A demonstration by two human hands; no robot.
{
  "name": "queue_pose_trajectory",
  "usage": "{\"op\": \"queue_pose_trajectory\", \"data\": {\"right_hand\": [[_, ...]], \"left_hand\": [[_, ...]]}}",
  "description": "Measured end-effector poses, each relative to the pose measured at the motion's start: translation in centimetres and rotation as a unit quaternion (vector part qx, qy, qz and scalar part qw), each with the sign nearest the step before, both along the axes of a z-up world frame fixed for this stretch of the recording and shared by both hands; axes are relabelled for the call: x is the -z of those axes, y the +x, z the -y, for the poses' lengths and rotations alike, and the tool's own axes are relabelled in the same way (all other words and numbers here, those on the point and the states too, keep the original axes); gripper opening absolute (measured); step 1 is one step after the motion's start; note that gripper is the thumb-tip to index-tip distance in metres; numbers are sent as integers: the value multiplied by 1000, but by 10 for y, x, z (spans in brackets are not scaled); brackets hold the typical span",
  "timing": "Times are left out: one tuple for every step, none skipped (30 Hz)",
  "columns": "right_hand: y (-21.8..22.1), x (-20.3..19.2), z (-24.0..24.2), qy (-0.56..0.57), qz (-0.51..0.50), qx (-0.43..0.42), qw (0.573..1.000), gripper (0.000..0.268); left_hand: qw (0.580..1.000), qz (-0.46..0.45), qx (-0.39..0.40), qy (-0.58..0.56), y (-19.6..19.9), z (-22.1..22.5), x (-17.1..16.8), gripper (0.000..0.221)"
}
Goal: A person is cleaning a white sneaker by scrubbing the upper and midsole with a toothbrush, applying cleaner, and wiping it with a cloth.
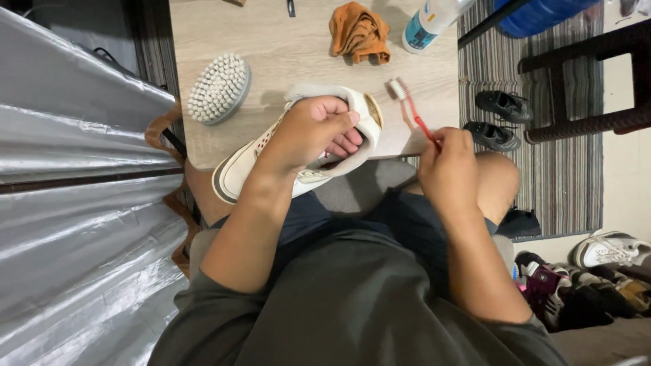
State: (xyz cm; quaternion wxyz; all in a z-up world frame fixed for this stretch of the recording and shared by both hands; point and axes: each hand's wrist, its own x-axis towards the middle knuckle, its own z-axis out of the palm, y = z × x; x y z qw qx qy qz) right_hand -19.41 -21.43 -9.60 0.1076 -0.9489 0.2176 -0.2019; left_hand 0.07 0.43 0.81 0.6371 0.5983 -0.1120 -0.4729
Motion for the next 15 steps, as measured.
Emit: {"op": "queue_pose_trajectory", "data": {"right_hand": [[-3,-13,-5,38,20,4,999,16],[-8,-26,-11,77,39,9,996,15],[-10,-46,-24,78,38,9,996,15],[-12,-66,-38,114,43,-1,993,18],[-14,-86,-51,149,47,-11,988,21],[-13,-100,-58,149,48,-10,988,21],[-11,-113,-66,126,59,-55,989,24],[-11,-127,-74,103,68,-98,987,29],[-13,-125,-76,104,68,-97,987,29],[-14,-123,-77,77,64,-107,989,30],[-16,-120,-78,50,61,-116,990,30],[-19,-116,-77,51,60,-117,990,30],[-23,-112,-77,37,52,-122,990,31],[-25,-107,-76,23,45,-129,990,33],[-25,-110,-78,23,46,-131,990,33]], "left_hand": [[1000,2,1,-3,0,0,0,21],[1000,2,2,-5,0,-1,0,21],[1000,1,1,-4,0,0,2,21],[1000,4,2,-8,0,0,4,21],[1000,8,2,-11,0,1,5,22],[1000,9,3,-11,1,1,6,22],[1000,9,2,-14,1,1,7,22],[1000,8,1,-17,0,0,7,22],[1000,7,2,-17,0,0,7,22],[1000,8,5,-21,0,-1,7,22],[1000,10,7,-26,1,-2,7,23],[1000,9,6,-26,0,-1,9,23],[999,7,7,-31,0,-1,12,22],[999,8,6,-35,1,-1,13,22],[999,10,3,-36,1,-1,13,22]]}}
